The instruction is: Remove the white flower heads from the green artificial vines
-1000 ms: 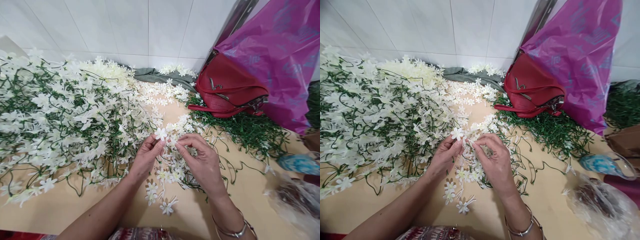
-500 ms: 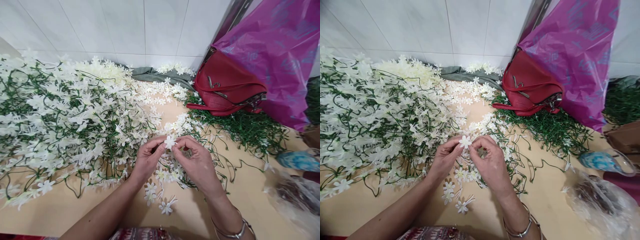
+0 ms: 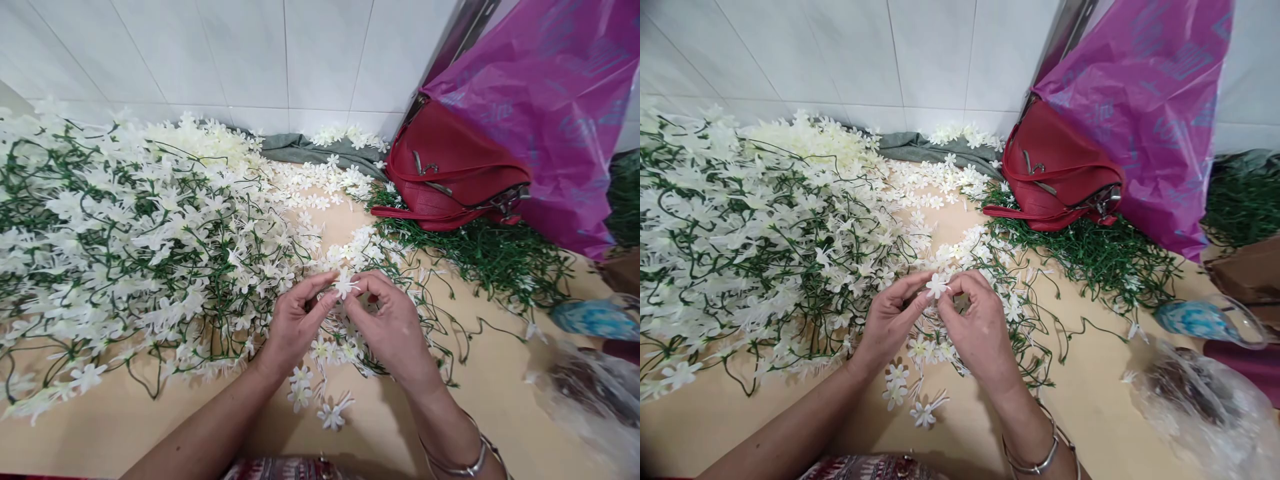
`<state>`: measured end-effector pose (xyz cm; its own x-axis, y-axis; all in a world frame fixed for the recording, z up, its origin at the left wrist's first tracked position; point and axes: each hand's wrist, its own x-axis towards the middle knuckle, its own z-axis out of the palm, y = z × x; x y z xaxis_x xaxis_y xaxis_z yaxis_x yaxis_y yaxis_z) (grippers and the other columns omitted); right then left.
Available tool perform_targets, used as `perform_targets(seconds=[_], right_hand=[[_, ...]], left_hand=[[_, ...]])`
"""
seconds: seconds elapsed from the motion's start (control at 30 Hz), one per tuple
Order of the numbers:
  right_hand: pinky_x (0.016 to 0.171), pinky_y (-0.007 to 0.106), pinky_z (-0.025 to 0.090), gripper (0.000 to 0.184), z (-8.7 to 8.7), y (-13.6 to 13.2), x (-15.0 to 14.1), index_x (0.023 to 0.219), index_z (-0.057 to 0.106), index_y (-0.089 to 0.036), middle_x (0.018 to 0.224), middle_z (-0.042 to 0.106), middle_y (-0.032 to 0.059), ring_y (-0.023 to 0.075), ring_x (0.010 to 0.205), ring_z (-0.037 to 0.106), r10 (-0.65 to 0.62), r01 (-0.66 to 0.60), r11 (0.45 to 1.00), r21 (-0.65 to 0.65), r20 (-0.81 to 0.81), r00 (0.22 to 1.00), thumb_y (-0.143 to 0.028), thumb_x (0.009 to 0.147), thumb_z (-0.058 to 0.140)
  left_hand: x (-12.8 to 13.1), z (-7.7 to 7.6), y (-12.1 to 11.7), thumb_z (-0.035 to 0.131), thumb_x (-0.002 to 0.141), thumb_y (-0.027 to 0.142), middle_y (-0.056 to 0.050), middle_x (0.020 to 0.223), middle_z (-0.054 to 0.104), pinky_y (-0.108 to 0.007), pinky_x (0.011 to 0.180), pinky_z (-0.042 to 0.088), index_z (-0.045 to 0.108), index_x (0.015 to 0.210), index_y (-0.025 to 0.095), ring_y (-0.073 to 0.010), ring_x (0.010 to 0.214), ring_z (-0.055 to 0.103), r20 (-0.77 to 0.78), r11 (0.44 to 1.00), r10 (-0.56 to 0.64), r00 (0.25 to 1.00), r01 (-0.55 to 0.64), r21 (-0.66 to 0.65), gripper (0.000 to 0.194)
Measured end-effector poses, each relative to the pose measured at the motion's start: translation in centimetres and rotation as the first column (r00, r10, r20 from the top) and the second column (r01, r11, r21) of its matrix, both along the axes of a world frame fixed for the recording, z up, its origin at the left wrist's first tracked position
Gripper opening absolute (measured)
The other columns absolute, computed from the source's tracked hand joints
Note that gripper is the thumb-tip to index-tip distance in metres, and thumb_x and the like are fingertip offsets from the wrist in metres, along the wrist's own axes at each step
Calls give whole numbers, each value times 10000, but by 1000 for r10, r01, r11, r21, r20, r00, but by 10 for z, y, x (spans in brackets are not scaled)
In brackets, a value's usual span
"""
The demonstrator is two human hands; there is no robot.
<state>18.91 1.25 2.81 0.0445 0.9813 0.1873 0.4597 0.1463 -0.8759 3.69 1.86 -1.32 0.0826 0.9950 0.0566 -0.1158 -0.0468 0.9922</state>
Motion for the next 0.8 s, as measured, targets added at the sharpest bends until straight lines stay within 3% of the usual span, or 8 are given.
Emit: perform_targets(seconds=[0.1, 0.2, 0.27, 0.4, 0.53, 0.7, 0.8], right_hand=[[676, 299, 419, 183, 1, 2, -2, 675, 579, -223, 818, 614, 16, 172, 732, 563, 3, -4, 1000, -26, -27, 1000, -205, 854, 611], [689, 307, 418, 185, 1, 3, -3, 664, 566, -225, 811, 624, 19, 180, 745, 566, -5, 5, 1000, -6, -23, 1000, -198, 843, 604], [703, 308, 419, 173, -1, 4, -3, 667, 557, -224, 831, 630, 21, 181, 763, 576, -13, 13, 1000, 8, -23, 1000, -177, 829, 594], [726, 301, 428, 150, -4, 3, -3, 700, 576, -222, 885, 638, 25, 177, 797, 581, -6, 6, 1000, 8, -51, 999, -165, 839, 588], [779, 307, 453, 129, -7, 3, -3, 752, 621, -226, 942, 639, 34, 189, 870, 593, -1, 3, 1000, 22, -67, 998, -188, 876, 625], [900, 356, 484, 98, -9, 4, -4, 801, 688, -231, 1055, 645, 65, 216, 1000, 624, -107, 110, 983, 147, -23, 994, -202, 893, 668], [929, 374, 502, 106, -9, 4, -5, 811, 689, -231, 1060, 661, 67, 219, 1023, 648, -115, 119, 975, 187, -31, 993, -172, 896, 668]], left_hand=[[-1, 1, 1, 722, 940, 373, -45, 929, 775, -272, 775, 550, 735, 1156, 203, -174, 833, 701, 69, 999, 1, 998, 2, -34, 275], [-2, 2, 1, 656, 983, 416, 12, 686, 657, -228, 578, 456, 748, 1079, 204, -113, 575, 544, 13, 999, 25, 1000, -25, -35, 250], [-2, 1, 0, 647, 992, 387, -5, 745, 678, -235, 622, 477, 763, 1059, 207, -124, 633, 577, -7, 1000, 22, 1000, -22, 9, 225], [-1, -2, -1, 676, 976, 293, -67, 1042, 757, -302, 906, 531, 761, 1113, 204, -205, 985, 693, 0, 992, 15, 1000, -15, 126, 184], [0, -2, 0, 645, 995, 286, -72, 1081, 767, -308, 960, 524, 750, 1129, 195, -205, 1027, 698, -8, 994, 9, 1000, -8, 109, 193], [3, 3, 4, 767, 901, 344, -48, 979, 771, -294, 882, 537, 753, 1072, 188, -189, 935, 688, 137, 998, -32, 990, 39, -54, 232], [4, 5, 6, 829, 825, 426, -10, 794, 715, -253, 706, 511, 768, 956, 178, -142, 734, 621, 182, 993, -3, 983, 25, -116, 287]])
